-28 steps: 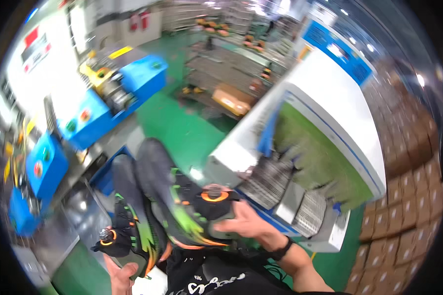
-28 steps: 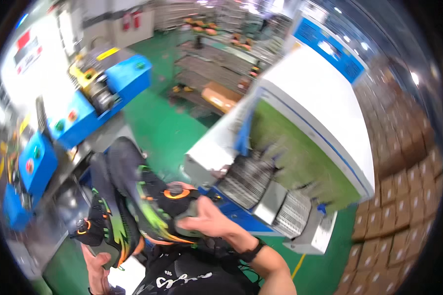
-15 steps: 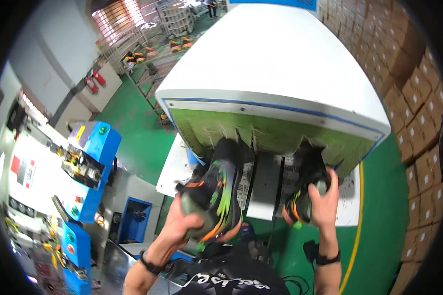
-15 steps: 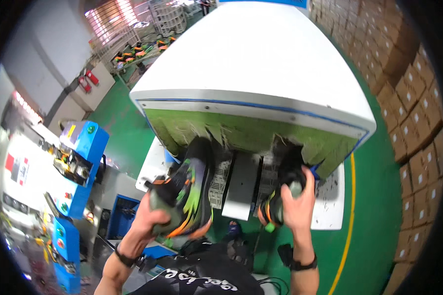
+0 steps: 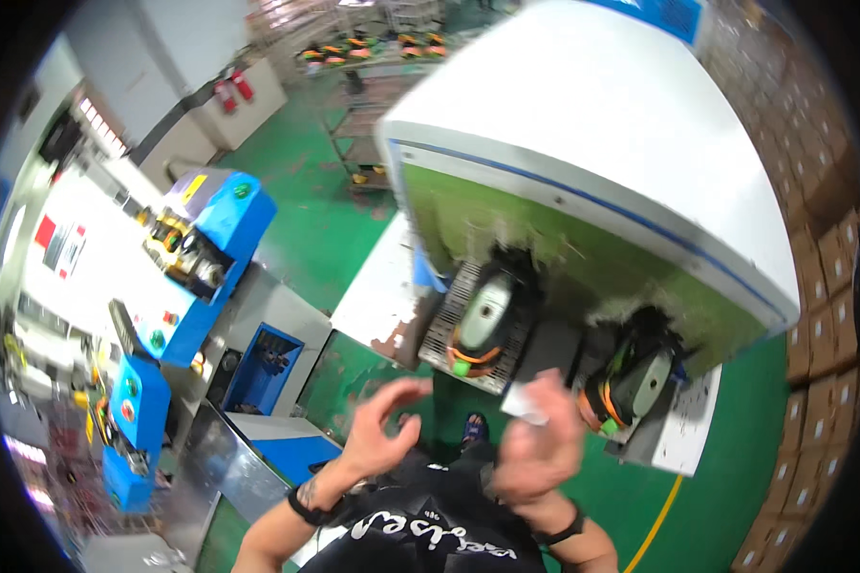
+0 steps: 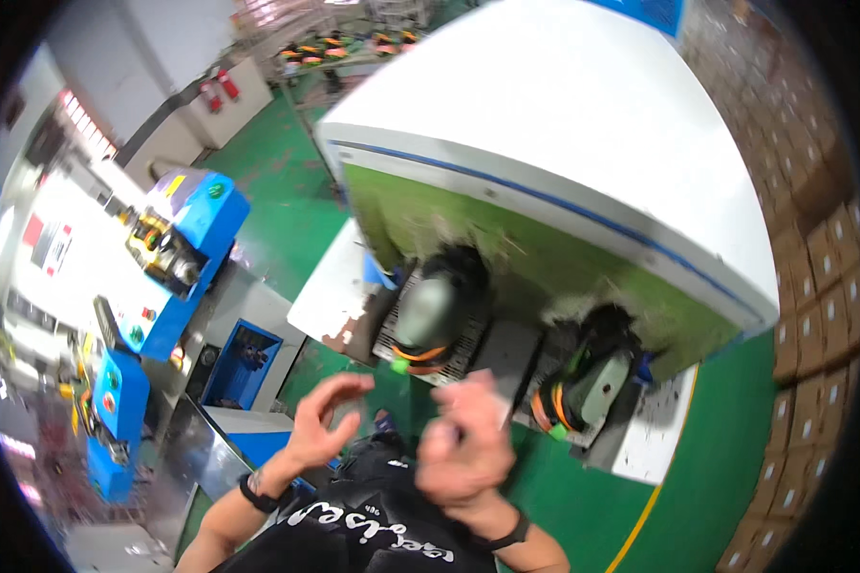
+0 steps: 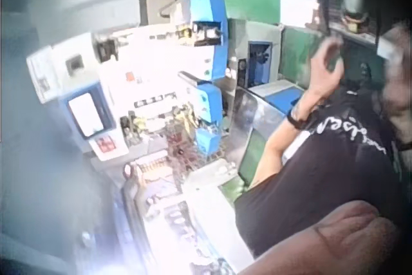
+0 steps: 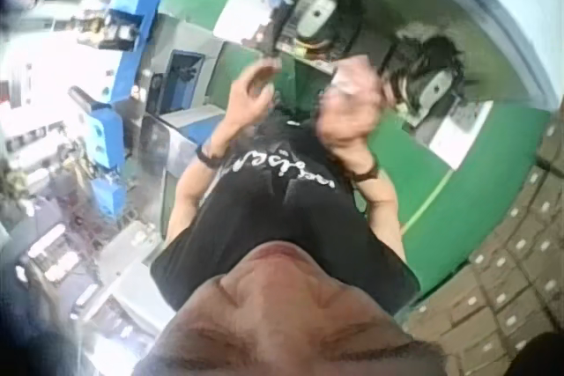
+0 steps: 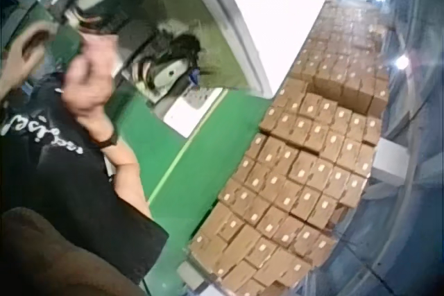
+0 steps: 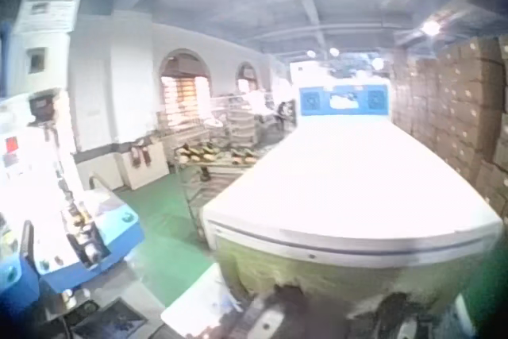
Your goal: Operating machinery to assemble and process athletic shoes in a factory setting.
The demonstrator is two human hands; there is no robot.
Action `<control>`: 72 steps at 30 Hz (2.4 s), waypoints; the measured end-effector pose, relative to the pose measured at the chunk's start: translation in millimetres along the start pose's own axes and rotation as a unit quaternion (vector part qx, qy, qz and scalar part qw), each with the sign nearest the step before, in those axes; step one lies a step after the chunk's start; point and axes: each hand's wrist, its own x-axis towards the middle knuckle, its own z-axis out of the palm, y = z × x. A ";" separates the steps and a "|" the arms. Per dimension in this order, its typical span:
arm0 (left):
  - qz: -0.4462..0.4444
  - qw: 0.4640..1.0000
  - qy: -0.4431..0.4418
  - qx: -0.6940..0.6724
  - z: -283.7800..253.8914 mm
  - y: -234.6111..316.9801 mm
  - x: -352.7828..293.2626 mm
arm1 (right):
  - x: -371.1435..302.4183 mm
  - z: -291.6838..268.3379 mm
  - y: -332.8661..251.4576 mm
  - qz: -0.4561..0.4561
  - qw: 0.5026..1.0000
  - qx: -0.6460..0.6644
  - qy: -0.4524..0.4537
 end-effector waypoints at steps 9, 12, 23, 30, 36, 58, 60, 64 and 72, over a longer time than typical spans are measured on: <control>-0.223 0.906 0.279 0.228 -92.3 -136.8 -259.3 | -91.7 181.2 -119.1 0.099 0.711 0.198 -0.667; -0.349 0.713 0.576 0.195 -87.6 -203.1 -394.1 | -156.7 227.5 -179.3 0.016 0.597 0.184 -0.781; -0.579 0.000 0.801 0.154 165.1 -261.1 -718.1 | -591.2 260.3 -445.0 -0.496 0.090 0.342 -0.793; -0.550 0.017 0.817 0.173 185.4 -286.3 -726.1 | -884.5 64.9 -505.0 -0.594 -0.069 0.352 -0.720; -0.541 -0.027 0.816 0.200 187.8 -284.0 -715.6 | -873.5 135.4 -466.2 -0.451 -0.188 0.356 -0.797; 0.185 0.578 0.766 -0.211 -187.8 -60.5 -416.7 | -247.2 415.5 -282.8 -0.033 0.138 0.473 -0.870; 0.054 0.591 0.789 -0.158 -210.8 -59.7 -353.2 | -209.2 460.0 -239.0 0.119 0.109 0.402 -0.901; 0.038 0.644 0.719 -0.258 -278.0 -99.9 -190.4 | -120.6 534.1 -102.2 0.400 0.138 0.378 -0.823; -0.127 0.779 0.582 -0.197 -481.1 -94.9 25.4 | 89.8 611.9 44.0 0.471 0.517 0.424 -0.574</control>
